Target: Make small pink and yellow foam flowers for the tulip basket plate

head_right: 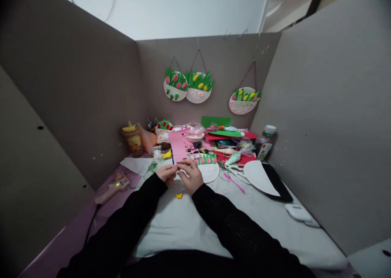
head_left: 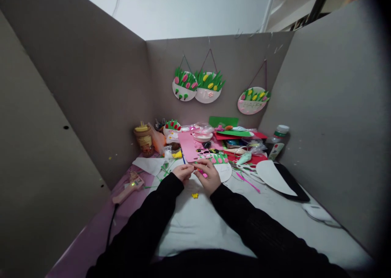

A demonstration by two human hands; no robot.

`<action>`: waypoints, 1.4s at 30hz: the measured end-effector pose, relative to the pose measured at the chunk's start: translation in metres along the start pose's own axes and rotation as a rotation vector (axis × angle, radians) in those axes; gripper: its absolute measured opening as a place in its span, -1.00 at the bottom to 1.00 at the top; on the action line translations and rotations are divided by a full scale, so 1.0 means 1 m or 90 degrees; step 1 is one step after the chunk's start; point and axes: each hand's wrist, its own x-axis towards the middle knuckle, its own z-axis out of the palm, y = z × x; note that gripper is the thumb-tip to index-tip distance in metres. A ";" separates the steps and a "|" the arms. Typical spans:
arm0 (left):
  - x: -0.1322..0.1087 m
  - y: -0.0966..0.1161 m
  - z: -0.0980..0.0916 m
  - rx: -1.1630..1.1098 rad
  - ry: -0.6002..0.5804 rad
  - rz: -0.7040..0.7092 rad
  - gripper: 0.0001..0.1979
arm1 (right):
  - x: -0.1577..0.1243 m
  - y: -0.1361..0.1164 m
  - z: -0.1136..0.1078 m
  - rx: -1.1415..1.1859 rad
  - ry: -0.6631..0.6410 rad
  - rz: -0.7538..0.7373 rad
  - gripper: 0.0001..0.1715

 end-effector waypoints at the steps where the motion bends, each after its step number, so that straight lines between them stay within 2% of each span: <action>1: 0.000 0.000 0.001 0.004 -0.001 -0.002 -0.61 | 0.000 0.001 0.000 -0.001 0.007 0.004 -0.77; 6: 0.000 0.001 0.004 -0.091 -0.025 -0.012 -0.57 | 0.000 0.005 -0.002 -0.013 0.020 0.024 -0.86; 8: 0.001 0.003 0.006 -0.177 0.000 0.001 -0.55 | -0.001 0.005 -0.004 -0.012 0.013 0.027 -0.87; 12: 0.003 0.004 0.011 -0.325 0.048 0.011 -0.67 | -0.001 0.001 -0.003 -0.028 -0.016 -0.007 -0.87; 15: 0.001 0.006 0.015 -0.398 0.000 -0.020 -0.60 | 0.001 -0.005 0.004 -0.075 -0.037 -0.063 -0.88; 17: 0.000 0.010 0.017 -0.426 -0.043 -0.043 -0.52 | 0.003 -0.010 0.008 -0.114 -0.044 -0.099 -0.81; 19: 0.000 0.015 0.018 -0.450 -0.044 -0.035 -0.47 | 0.003 -0.013 0.011 -0.152 -0.053 -0.127 -0.73; 23: 0.005 0.020 0.016 -0.486 0.030 -0.003 -0.38 | 0.001 -0.014 0.014 -0.208 -0.130 -0.156 -0.52; 28: 0.014 0.016 0.009 -0.487 0.094 0.018 -0.28 | -0.003 -0.011 0.013 -0.329 -0.224 -0.092 -0.28; 32: 0.013 0.017 0.006 -0.491 0.135 0.073 -0.34 | -0.007 -0.011 0.010 -0.339 -0.278 -0.118 -0.25; 37: 0.008 0.018 0.016 -0.477 0.135 0.053 -0.40 | -0.008 -0.010 0.008 -0.330 -0.254 -0.084 -0.13; 42: 0.004 0.028 0.017 -0.490 0.135 0.053 -0.34 | -0.007 -0.012 0.006 -0.277 -0.277 -0.130 -0.10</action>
